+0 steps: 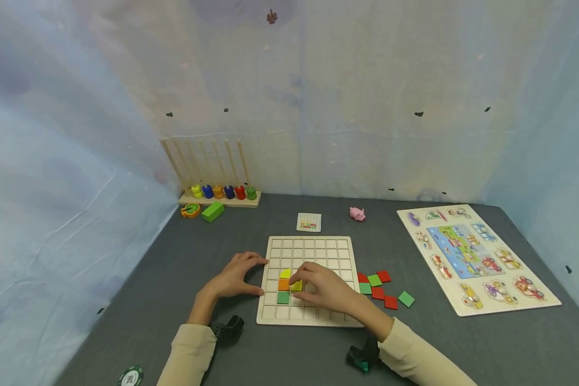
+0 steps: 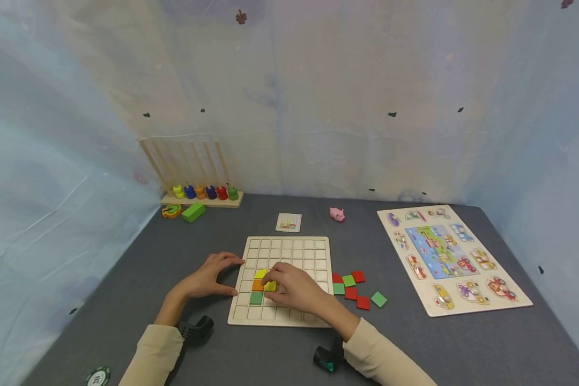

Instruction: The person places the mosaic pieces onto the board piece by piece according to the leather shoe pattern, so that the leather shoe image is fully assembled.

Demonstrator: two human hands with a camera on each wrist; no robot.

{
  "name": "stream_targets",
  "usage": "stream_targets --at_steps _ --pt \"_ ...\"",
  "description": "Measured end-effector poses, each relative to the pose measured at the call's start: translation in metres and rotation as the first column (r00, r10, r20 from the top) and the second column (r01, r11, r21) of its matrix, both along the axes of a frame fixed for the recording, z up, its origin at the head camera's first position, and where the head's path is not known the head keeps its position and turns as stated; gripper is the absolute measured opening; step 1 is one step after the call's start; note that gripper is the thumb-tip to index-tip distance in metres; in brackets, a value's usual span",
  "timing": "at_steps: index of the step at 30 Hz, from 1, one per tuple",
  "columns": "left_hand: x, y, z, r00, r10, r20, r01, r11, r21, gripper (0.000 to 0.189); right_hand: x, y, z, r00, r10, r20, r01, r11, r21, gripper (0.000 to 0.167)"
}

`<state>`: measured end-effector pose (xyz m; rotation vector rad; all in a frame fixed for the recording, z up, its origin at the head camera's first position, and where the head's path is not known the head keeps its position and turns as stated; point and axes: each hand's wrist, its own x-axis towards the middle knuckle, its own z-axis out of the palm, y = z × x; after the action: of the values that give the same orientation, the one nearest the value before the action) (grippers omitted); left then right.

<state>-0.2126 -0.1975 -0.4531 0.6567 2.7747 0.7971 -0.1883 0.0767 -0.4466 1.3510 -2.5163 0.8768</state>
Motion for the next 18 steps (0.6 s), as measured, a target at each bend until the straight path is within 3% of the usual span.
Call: stream_targets --at_steps 3,11,18 --pt "0.000 0.000 0.000 1.000 -0.001 -0.001 0.001 1.000 -0.002 0.072 -0.002 0.015 0.007 0.999 -0.018 0.030 0.019 1.000 -0.011 0.022" --pt "0.000 -0.001 0.000 1.000 -0.007 -0.005 0.007 1.000 -0.003 0.072 -0.003 0.063 0.013 0.999 -0.053 0.008 0.054 0.998 -0.042 0.023" --pt "0.000 0.000 0.000 1.000 -0.005 -0.004 0.005 1.000 -0.006 0.073 0.003 0.102 0.012 0.989 -0.145 -0.012 0.145 0.989 0.013 0.023"
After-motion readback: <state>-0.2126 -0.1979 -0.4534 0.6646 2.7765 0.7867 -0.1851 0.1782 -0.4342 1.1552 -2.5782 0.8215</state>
